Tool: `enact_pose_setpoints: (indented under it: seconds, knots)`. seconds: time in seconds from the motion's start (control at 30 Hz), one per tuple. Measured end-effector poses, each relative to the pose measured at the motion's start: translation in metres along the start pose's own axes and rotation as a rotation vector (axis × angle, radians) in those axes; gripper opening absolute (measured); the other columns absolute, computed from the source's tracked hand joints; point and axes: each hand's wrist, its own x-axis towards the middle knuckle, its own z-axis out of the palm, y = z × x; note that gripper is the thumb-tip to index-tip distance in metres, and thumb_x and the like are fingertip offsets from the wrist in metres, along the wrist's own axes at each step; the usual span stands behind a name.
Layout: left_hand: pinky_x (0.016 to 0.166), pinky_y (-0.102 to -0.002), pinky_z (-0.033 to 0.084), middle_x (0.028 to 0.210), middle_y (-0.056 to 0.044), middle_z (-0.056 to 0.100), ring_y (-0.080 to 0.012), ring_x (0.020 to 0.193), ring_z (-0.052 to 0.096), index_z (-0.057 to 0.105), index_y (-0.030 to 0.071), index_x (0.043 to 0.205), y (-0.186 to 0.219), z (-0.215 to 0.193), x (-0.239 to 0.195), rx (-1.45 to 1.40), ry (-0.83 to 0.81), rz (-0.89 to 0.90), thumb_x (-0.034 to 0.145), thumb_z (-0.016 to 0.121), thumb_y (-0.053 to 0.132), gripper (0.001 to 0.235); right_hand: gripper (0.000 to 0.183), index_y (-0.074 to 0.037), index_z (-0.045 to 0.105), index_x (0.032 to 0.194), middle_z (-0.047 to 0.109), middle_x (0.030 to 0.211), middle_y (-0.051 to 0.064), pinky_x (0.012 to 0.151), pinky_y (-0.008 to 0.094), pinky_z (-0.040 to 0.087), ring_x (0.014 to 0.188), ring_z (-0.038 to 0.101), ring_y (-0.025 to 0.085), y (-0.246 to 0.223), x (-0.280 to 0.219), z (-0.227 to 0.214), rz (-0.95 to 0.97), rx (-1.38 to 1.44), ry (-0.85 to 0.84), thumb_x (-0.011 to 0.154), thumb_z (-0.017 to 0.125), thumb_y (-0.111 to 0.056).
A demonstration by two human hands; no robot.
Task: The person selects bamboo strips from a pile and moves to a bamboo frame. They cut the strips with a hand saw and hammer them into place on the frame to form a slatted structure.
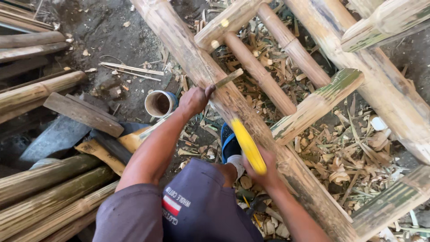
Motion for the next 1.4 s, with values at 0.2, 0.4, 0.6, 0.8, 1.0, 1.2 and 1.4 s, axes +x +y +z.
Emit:
enact_pose_setpoints:
  seconds: [0.2, 0.4, 0.6, 0.8, 1.0, 1.2, 1.4]
  knots:
    - [0.088, -0.052, 0.054, 0.086, -0.024, 0.074, -0.0438, 0.093, 0.071, 0.081, 0.014, 0.090, -0.008, 0.008, 0.002, 0.025, -0.029, -0.038, 0.103, 0.028, 0.066, 0.075, 0.022, -0.001, 0.070, 0.105, 0.071, 0.077, 0.013, 0.060, 0.039, 0.056, 0.066, 0.072, 0.030, -0.038, -0.031, -0.049, 0.127, -0.148, -0.177, 0.084, 0.069, -0.008]
    - [0.086, -0.053, 0.054, 0.090, -0.025, 0.073, -0.0453, 0.095, 0.070, 0.080, 0.011, 0.089, -0.004, 0.006, -0.001, 0.068, 0.028, -0.022, 0.104, 0.029, 0.065, 0.076, 0.013, -0.002, 0.069, 0.095, 0.068, 0.079, 0.016, 0.061, 0.039, 0.054, 0.069, 0.069, 0.031, 0.044, 0.043, 0.035, 0.072, 0.087, -0.039, 0.084, 0.073, -0.008]
    - [0.084, -0.054, 0.054, 0.093, -0.028, 0.071, -0.0486, 0.094, 0.067, 0.081, 0.013, 0.089, -0.017, 0.021, 0.011, 0.051, 0.054, 0.019, 0.103, 0.031, 0.065, 0.072, 0.037, -0.001, 0.067, 0.114, 0.073, 0.092, 0.014, 0.072, 0.037, 0.059, 0.080, 0.076, 0.025, -0.024, -0.059, -0.075, 0.113, 0.061, -0.115, 0.077, 0.068, -0.007]
    - [0.081, -0.056, 0.054, 0.092, -0.028, 0.072, -0.0485, 0.090, 0.069, 0.080, 0.012, 0.089, -0.010, 0.017, 0.010, 0.118, 0.063, 0.040, 0.103, 0.029, 0.065, 0.074, 0.013, -0.004, 0.068, 0.096, 0.070, 0.081, 0.012, 0.062, 0.034, 0.054, 0.069, 0.070, 0.025, 0.053, 0.029, 0.021, 0.021, 0.072, -0.067, 0.085, 0.074, -0.009]
    - [0.080, -0.056, 0.054, 0.090, -0.027, 0.071, -0.0477, 0.089, 0.069, 0.081, 0.014, 0.091, -0.011, 0.010, 0.007, 0.066, 0.030, 0.026, 0.102, 0.029, 0.067, 0.075, 0.029, 0.003, 0.071, 0.114, 0.073, 0.084, 0.015, 0.064, 0.036, 0.058, 0.070, 0.073, 0.027, -0.012, -0.071, -0.058, -0.043, -0.174, -0.069, 0.087, 0.069, -0.006]
    - [0.082, -0.054, 0.055, 0.092, -0.026, 0.072, -0.0465, 0.090, 0.070, 0.080, 0.013, 0.090, -0.007, 0.015, 0.008, 0.093, 0.003, -0.061, 0.104, 0.027, 0.068, 0.077, 0.008, -0.005, 0.069, 0.094, 0.069, 0.079, 0.012, 0.061, 0.038, 0.054, 0.069, 0.070, 0.027, 0.024, -0.007, -0.015, 0.002, -0.041, -0.087, 0.087, 0.071, -0.007]
    - [0.085, -0.055, 0.053, 0.097, -0.028, 0.071, -0.0479, 0.096, 0.068, 0.080, 0.012, 0.092, -0.011, -0.002, 0.014, 0.066, 0.041, -0.025, 0.102, 0.027, 0.069, 0.078, 0.016, -0.002, 0.070, 0.104, 0.071, 0.085, 0.014, 0.066, 0.034, 0.056, 0.073, 0.073, 0.027, 0.028, -0.002, 0.006, 0.075, 0.068, -0.009, 0.088, 0.070, -0.005]
